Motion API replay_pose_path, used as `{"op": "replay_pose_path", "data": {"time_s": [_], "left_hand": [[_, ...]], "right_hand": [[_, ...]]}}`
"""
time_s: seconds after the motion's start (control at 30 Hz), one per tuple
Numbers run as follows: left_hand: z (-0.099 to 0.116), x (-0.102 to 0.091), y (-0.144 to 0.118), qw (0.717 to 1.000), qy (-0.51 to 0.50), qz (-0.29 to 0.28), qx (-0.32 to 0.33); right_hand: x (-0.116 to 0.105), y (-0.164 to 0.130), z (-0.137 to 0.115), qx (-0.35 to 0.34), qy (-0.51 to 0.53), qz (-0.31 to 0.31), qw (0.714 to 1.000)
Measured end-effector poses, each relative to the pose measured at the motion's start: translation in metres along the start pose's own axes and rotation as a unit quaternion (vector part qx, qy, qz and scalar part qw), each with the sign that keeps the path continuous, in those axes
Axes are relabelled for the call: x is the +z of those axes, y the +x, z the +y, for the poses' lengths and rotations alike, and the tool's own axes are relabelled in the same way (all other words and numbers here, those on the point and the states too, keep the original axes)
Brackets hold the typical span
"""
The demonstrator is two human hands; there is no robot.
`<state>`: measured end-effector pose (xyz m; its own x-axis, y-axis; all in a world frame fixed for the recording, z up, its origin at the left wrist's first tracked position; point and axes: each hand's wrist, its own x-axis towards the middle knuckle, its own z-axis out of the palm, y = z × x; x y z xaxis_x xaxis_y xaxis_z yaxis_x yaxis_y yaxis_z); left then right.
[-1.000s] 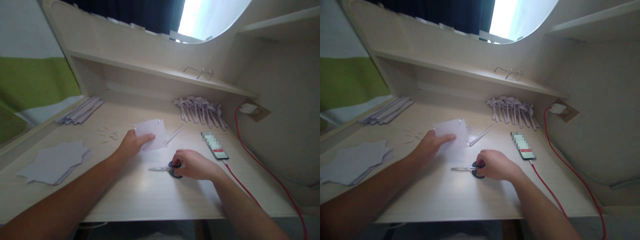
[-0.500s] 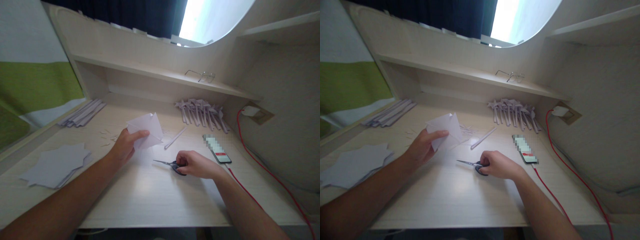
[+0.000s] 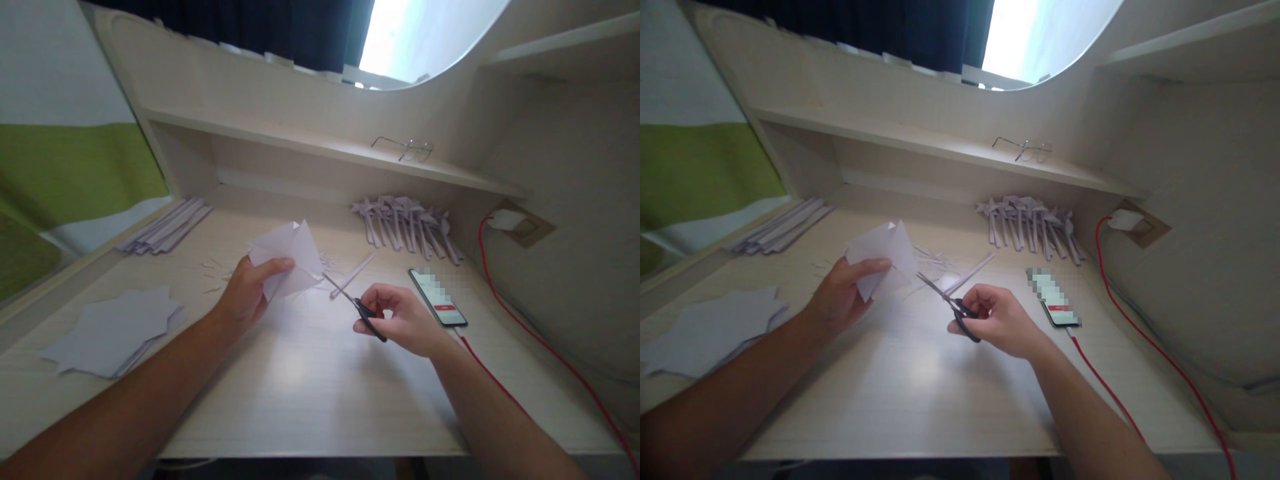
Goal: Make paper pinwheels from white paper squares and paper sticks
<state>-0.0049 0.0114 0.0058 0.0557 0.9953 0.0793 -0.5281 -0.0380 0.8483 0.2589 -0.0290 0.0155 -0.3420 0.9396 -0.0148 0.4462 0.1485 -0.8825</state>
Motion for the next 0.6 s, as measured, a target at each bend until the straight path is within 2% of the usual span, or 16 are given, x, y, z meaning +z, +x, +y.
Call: {"op": "replay_pose_path", "data": {"time_s": [0.6], "left_hand": [[0.0011,0.0013,-0.0024,0.999,0.028,0.010,-0.012]], "right_hand": [[0.0015,-0.0002,-0.0004,-0.007,-0.019,0.012,1.000]]}}
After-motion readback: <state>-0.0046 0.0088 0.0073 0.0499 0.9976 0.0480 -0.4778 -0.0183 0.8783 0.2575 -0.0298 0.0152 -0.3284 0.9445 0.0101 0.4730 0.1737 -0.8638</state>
